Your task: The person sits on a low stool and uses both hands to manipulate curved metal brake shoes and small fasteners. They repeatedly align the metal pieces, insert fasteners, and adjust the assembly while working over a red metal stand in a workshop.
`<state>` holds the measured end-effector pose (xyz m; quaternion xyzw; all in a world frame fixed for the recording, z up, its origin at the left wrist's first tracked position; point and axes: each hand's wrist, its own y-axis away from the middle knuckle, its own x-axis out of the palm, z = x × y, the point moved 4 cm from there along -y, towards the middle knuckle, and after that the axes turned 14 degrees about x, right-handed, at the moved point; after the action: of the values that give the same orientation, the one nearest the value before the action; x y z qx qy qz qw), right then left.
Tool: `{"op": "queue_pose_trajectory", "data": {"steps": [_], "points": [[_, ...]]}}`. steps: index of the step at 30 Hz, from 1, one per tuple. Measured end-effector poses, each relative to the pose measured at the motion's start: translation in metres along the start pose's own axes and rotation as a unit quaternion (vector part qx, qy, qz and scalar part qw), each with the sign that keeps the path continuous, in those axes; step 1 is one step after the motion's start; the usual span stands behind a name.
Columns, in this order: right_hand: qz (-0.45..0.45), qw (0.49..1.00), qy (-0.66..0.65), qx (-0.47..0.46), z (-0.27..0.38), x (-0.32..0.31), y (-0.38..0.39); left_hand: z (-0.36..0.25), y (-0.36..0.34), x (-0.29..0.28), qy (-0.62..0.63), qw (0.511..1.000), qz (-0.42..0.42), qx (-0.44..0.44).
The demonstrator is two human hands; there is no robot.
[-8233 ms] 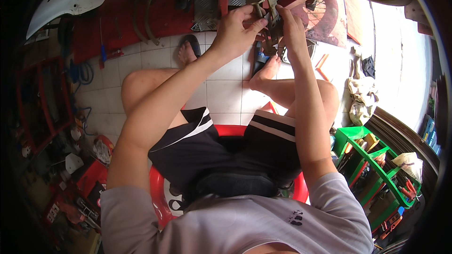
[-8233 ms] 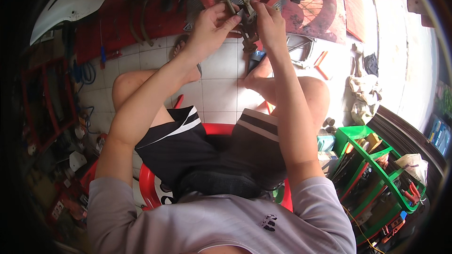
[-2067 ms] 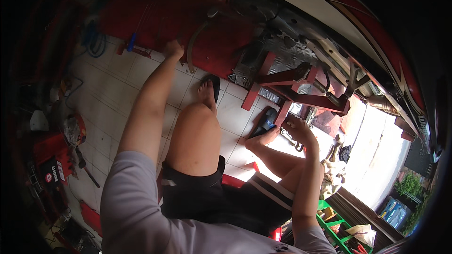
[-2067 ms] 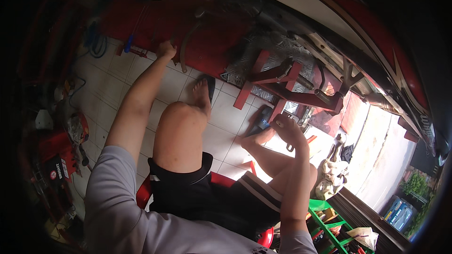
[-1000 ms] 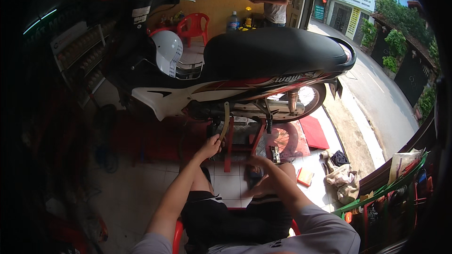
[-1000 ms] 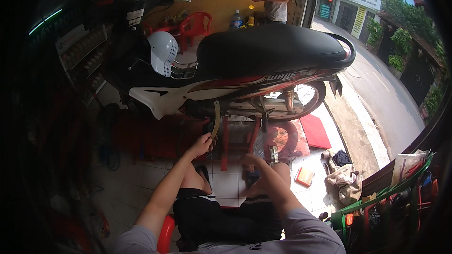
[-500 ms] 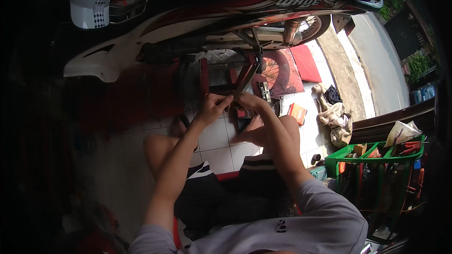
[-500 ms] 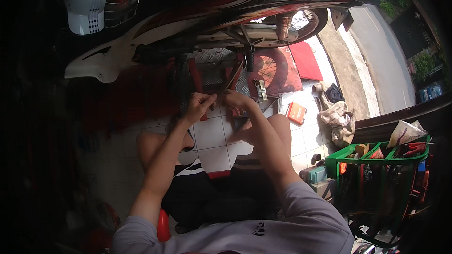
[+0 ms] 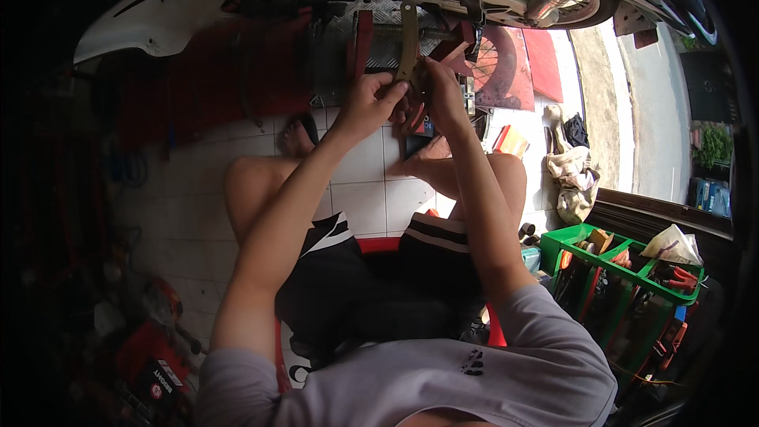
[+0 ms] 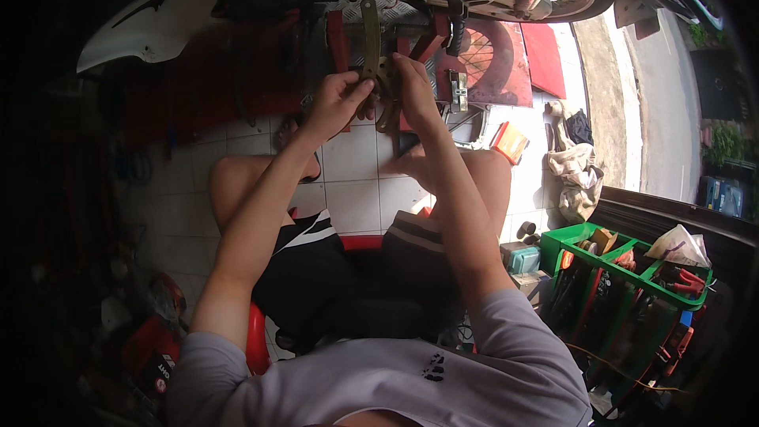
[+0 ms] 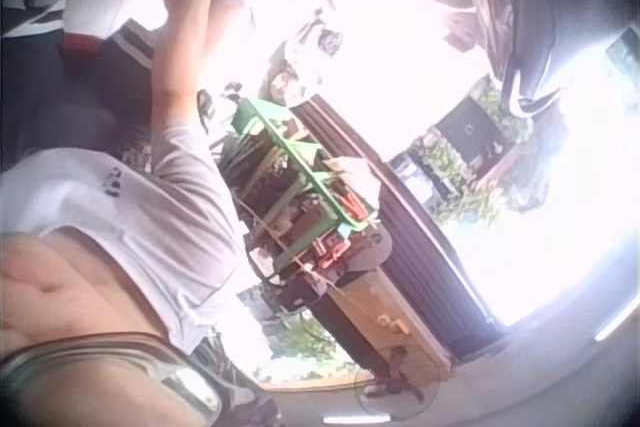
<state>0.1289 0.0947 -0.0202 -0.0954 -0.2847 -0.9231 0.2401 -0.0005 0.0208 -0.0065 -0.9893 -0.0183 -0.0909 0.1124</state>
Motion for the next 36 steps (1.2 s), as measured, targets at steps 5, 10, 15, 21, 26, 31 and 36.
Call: {"op": "queue_pose_trajectory", "data": {"steps": [5,10,15,21,26,31,36], "points": [[-0.027,0.999,0.007,0.025,-0.015,-0.028,-0.019,0.002,-0.003,0.001,-0.082,0.997,0.008,0.01],[-0.052,0.998,-0.022,0.026,-0.015,-0.031,-0.019,0.017,-0.002,-0.01,-0.137,0.99,-0.02,0.016],[-0.068,0.997,0.015,0.013,0.0,-0.024,-0.007,0.011,-0.002,-0.004,-0.218,0.976,-0.024,0.009],[-0.047,0.999,0.009,-0.001,0.016,-0.021,0.003,0.013,-0.001,-0.008,-0.25,0.967,-0.043,-0.01],[-0.086,0.996,-0.01,-0.012,0.02,-0.024,0.001,0.013,-0.003,-0.006,-0.249,0.968,-0.018,0.013],[-0.059,0.997,-0.054,-0.011,0.018,-0.031,-0.004,0.01,-0.001,-0.002,-0.272,0.961,0.003,0.057],[-0.045,0.997,-0.068,-0.002,0.018,-0.032,-0.004,0.014,-0.003,-0.008,-0.296,0.953,-0.007,0.067]]}}
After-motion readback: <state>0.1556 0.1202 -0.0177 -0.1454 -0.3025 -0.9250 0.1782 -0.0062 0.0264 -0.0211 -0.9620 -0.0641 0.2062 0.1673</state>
